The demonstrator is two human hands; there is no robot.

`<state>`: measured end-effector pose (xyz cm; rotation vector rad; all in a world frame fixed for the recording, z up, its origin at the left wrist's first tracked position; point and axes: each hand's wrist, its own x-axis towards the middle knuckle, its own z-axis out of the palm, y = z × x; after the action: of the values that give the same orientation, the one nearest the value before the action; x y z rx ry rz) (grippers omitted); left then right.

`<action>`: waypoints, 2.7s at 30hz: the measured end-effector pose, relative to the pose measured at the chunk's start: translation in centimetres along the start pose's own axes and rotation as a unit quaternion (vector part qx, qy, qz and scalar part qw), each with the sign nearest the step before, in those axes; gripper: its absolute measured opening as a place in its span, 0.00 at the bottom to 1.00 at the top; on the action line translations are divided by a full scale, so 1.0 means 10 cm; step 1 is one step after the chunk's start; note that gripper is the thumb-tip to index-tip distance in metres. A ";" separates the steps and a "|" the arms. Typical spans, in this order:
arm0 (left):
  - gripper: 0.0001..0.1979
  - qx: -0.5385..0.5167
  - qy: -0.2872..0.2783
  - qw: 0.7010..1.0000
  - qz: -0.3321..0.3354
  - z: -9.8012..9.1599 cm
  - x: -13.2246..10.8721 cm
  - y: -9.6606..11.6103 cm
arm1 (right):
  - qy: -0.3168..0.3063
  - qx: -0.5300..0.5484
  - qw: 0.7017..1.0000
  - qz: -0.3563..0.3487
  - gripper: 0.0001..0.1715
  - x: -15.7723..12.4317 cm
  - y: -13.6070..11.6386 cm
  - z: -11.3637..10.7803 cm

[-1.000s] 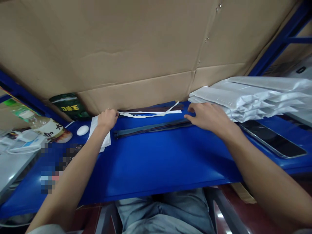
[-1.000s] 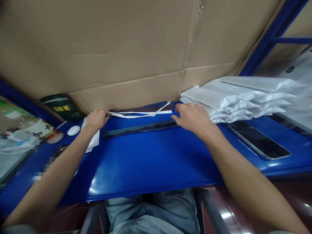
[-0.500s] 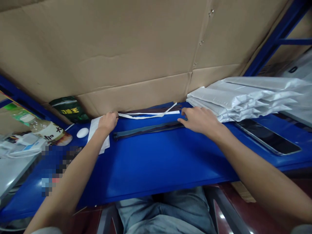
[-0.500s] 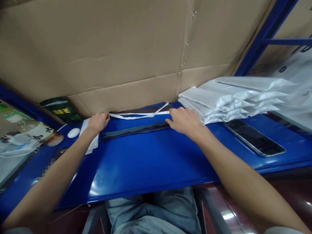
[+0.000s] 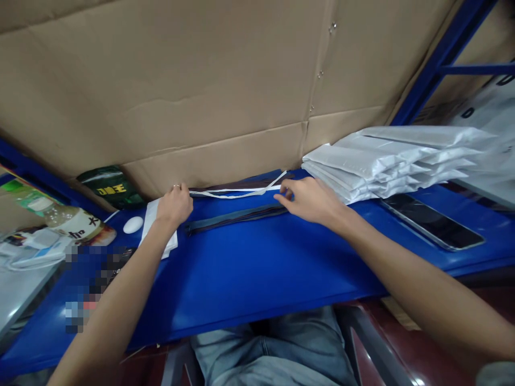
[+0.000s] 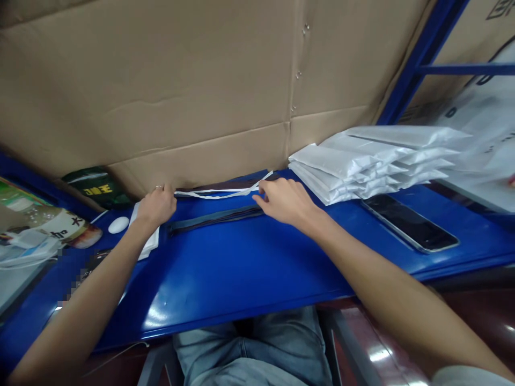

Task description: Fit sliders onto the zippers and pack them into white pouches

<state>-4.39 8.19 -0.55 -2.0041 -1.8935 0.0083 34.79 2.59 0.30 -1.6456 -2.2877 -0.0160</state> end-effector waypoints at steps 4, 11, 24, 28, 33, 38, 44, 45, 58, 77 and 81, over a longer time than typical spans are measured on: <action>0.16 -0.098 0.094 0.990 -0.025 -0.21 -0.16 0.12 | 0.014 0.073 0.995 -0.071 0.15 -0.05 -0.20 0.13; 0.11 -0.511 0.074 0.854 0.060 -0.57 -0.54 0.77 | 0.006 0.326 0.934 -0.148 0.13 -0.10 -0.40 0.36; 0.10 -0.694 -0.026 0.708 0.128 -0.51 -0.85 1.14 | -0.082 0.615 0.779 -0.095 0.20 -0.09 -0.49 0.49; 0.10 -0.676 -0.020 0.724 0.138 -0.50 -0.89 1.15 | -0.105 0.639 0.758 -0.086 0.22 -0.06 -0.45 0.53; 0.08 -0.665 -0.003 0.733 0.142 -0.48 -0.93 1.19 | -0.082 0.599 0.792 -0.087 0.19 -0.09 -0.46 0.54; 0.07 -0.664 0.003 0.737 0.125 -0.47 -0.94 1.20 | 0.028 0.383 0.911 -0.150 0.11 -0.16 -0.50 0.45; 0.08 -0.706 -0.035 0.695 0.134 -0.47 -0.88 1.15 | 0.076 0.261 0.936 -0.225 0.12 -0.13 -0.48 0.41; 0.08 -0.707 -0.035 0.693 0.140 -0.48 -0.87 1.13 | 0.082 0.253 0.937 -0.227 0.12 -0.12 -0.48 0.40; 0.12 -0.716 -0.007 0.682 0.148 -0.53 -0.83 1.11 | 0.122 0.317 0.906 -0.252 0.05 -0.06 -0.46 0.39; 0.07 -0.468 0.281 0.810 0.217 -0.48 -0.90 1.18 | -0.039 0.552 0.825 -0.113 0.12 -0.10 -0.58 0.45; 0.04 -0.503 0.231 0.819 0.153 -0.54 -0.92 1.18 | -0.018 0.540 0.833 -0.120 0.13 -0.11 -0.59 0.42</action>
<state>7.58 -2.35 -1.11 -2.5405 -1.2962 -1.5303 28.56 0.36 -2.93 -0.7411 -1.8505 1.0460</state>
